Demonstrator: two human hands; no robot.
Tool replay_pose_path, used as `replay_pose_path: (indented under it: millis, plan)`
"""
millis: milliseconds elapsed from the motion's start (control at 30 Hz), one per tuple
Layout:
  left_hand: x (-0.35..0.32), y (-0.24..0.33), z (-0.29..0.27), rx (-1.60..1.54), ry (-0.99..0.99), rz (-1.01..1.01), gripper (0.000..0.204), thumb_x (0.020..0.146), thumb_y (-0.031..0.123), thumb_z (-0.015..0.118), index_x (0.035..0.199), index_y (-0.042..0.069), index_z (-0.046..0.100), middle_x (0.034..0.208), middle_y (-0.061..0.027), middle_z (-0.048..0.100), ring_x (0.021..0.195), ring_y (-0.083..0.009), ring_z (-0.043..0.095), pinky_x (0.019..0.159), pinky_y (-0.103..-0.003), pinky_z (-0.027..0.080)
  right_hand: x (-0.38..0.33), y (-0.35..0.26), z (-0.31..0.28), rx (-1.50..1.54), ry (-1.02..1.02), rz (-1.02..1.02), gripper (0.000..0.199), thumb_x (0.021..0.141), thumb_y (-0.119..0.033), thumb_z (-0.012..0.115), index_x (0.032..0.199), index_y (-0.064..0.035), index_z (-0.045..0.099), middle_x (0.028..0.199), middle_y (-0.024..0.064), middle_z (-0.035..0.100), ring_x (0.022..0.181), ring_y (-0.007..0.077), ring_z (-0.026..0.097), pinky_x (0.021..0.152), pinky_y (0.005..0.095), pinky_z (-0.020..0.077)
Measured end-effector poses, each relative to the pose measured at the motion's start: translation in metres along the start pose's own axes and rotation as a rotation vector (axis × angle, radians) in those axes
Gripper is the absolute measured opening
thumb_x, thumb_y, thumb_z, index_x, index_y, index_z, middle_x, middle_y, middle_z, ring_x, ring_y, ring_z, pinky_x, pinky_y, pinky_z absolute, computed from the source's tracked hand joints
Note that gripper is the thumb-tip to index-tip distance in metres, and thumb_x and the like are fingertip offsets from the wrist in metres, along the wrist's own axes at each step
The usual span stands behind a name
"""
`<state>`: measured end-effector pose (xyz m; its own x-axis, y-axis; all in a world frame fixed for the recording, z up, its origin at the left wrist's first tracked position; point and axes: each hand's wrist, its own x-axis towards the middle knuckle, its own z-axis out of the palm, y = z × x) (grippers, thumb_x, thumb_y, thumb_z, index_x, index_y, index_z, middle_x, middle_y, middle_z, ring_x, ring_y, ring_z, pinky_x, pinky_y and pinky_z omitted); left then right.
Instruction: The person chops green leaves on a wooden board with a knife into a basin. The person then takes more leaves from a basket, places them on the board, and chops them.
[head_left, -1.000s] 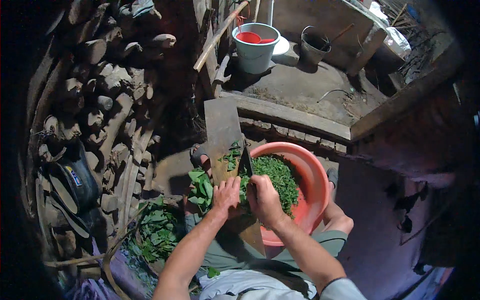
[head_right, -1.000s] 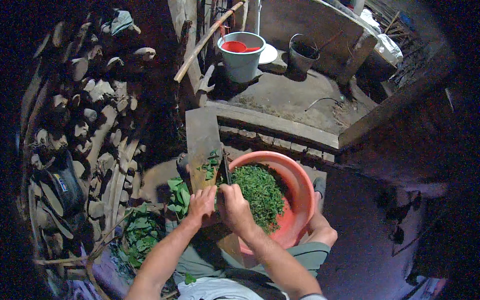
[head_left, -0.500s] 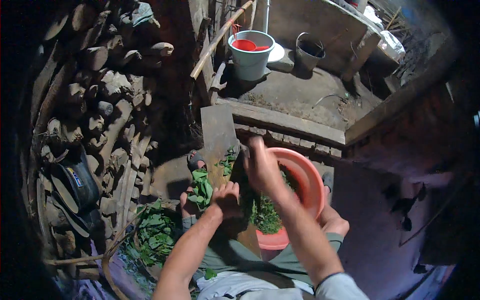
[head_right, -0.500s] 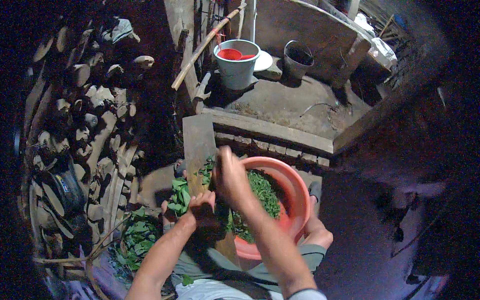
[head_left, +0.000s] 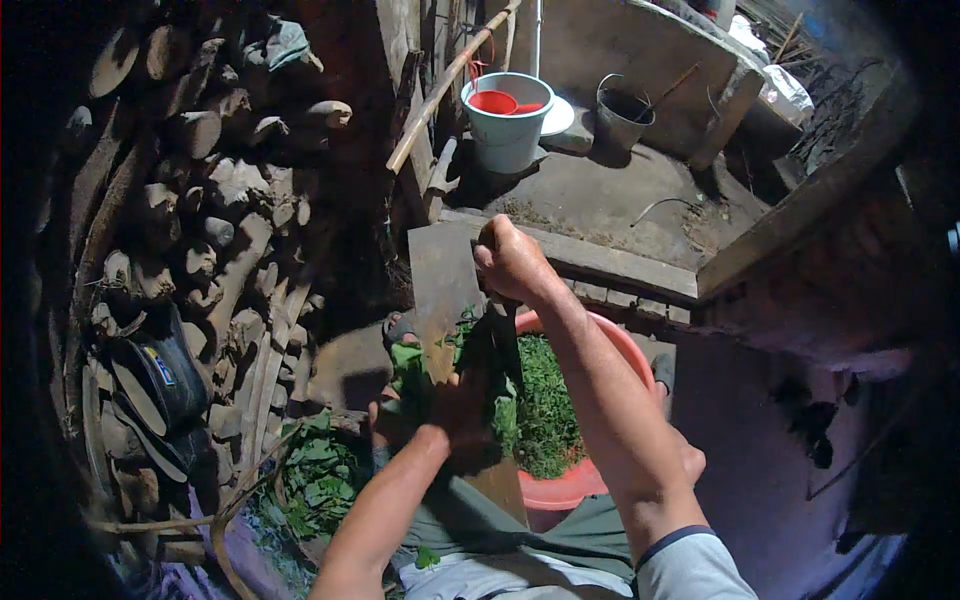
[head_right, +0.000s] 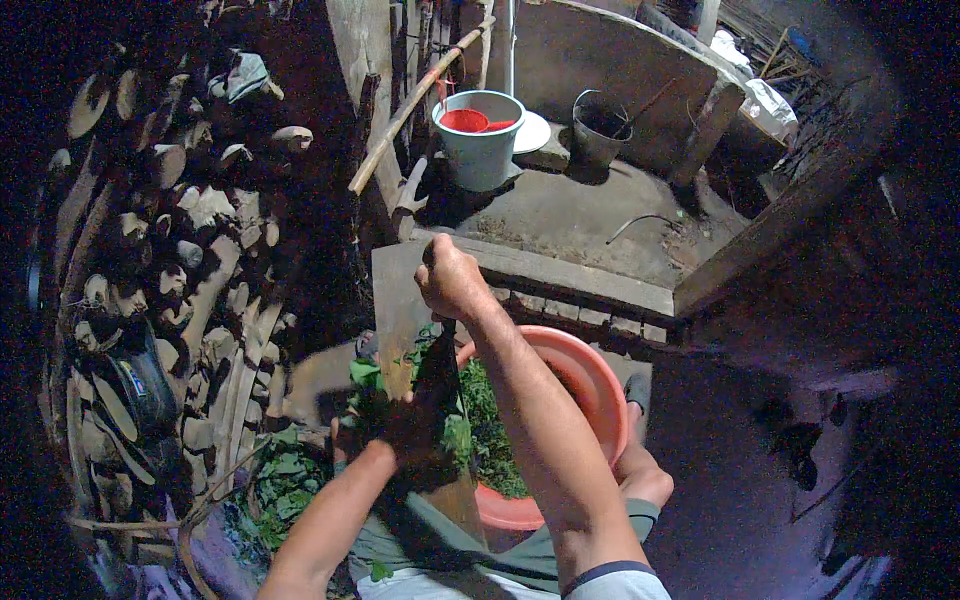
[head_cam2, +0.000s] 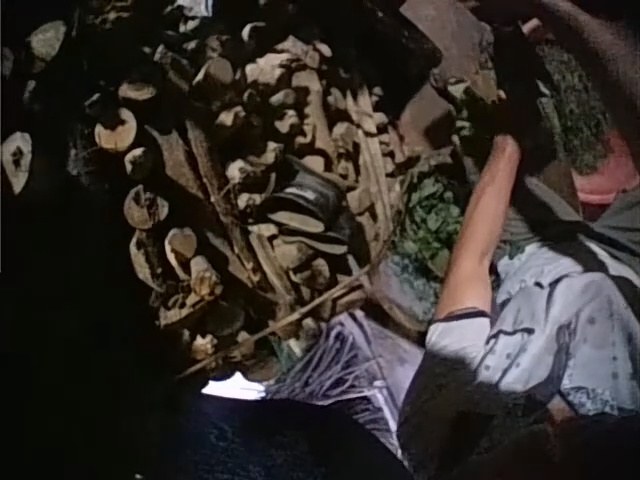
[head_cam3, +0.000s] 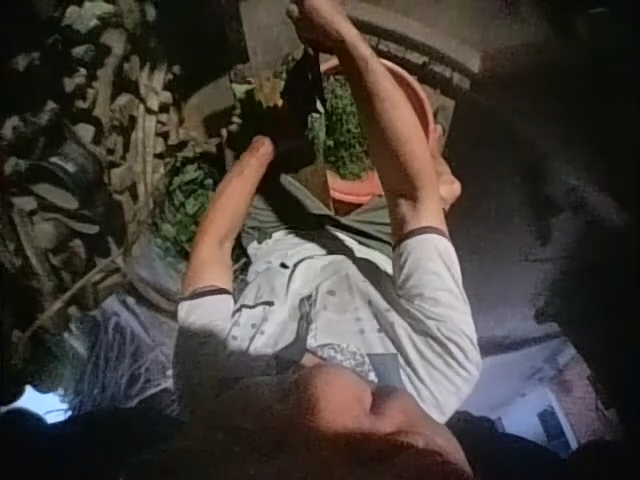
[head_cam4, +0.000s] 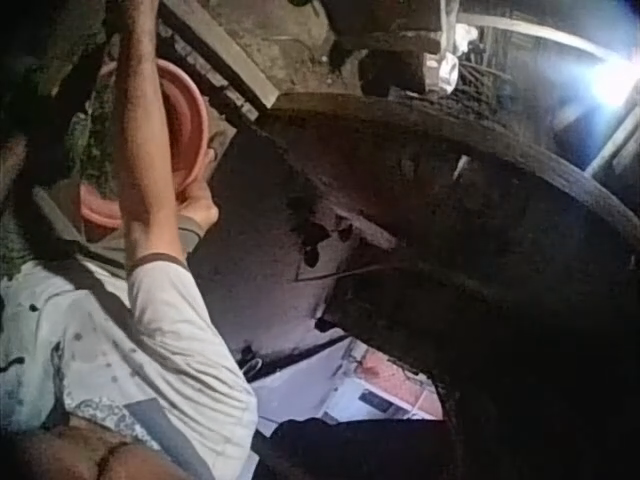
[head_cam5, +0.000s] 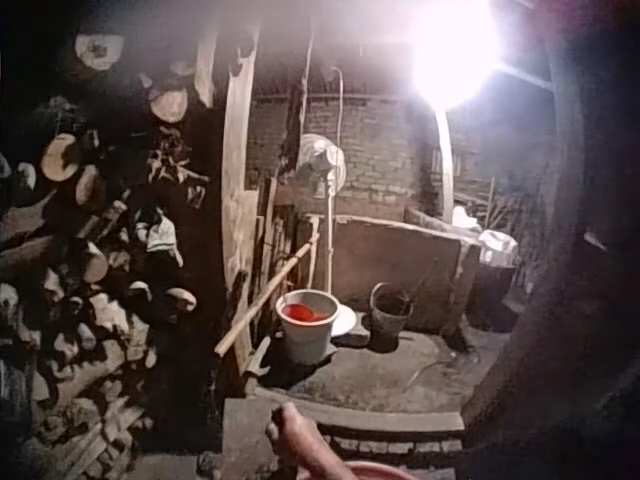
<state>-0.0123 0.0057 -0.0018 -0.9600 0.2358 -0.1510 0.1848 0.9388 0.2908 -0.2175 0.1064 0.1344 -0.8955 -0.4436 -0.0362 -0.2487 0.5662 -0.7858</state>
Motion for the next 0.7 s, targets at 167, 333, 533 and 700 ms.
replay_pose_path:
  millis: [167, 333, 533, 700]
  plan:
    - [0.016, -0.023, 0.018, 0.041, -0.155, -0.137, 0.090, 0.052, 0.034, 0.086, 0.128, 0.005, 0.047, 0.119, -0.0149, 0.055, 0.111, -0.0359, 0.056, 0.087, -0.052, 0.048, -0.089, 0.017, 0.040, 0.136, 0.248, -0.262, 0.023, 0.087, -0.005, 0.063, 0.106, -0.0012, 0.050, 0.092, 0.0246, 0.063, 0.091, 0.0417, 0.064, 0.075, 0.0452, 0.0513]
    - [0.010, -0.019, 0.023, -0.034, 0.008, -0.129, 0.076, 0.060, 0.023, 0.082, 0.126, 0.007, 0.047, 0.119, -0.0137, 0.054, 0.115, -0.0356, 0.053, 0.093, -0.050, 0.044, -0.182, 0.054, 0.082, 0.100, 0.286, -0.345, 0.030, 0.083, 0.005, 0.064, 0.108, -0.0026, 0.050, 0.092, 0.0205, 0.059, 0.084, 0.0415, 0.062, 0.071, 0.0450, 0.0505]
    - [-0.020, -0.005, 0.014, 0.022, 0.243, 0.004, 0.085, 0.063, 0.028, 0.078, 0.137, 0.004, 0.044, 0.126, -0.0153, 0.053, 0.106, -0.0358, 0.056, 0.090, -0.049, 0.047, -0.050, 0.030, 0.025, 0.385, -0.079, 0.049, 0.018, 0.090, -0.008, 0.058, 0.105, -0.0016, 0.050, 0.076, 0.0207, 0.059, 0.072, 0.0339, 0.064, 0.062, 0.0465, 0.0506]
    - [-0.008, 0.006, -0.003, 0.025, -0.075, 0.062, 0.090, 0.058, 0.033, 0.079, 0.137, 0.004, 0.046, 0.125, -0.0191, 0.053, 0.105, -0.0390, 0.058, 0.082, -0.051, 0.051, 0.009, 0.012, -0.001, -0.070, 0.089, -0.186, 0.028, 0.092, -0.019, 0.059, 0.109, 0.0011, 0.049, 0.087, 0.0251, 0.064, 0.077, 0.0363, 0.066, 0.067, 0.0436, 0.0540]
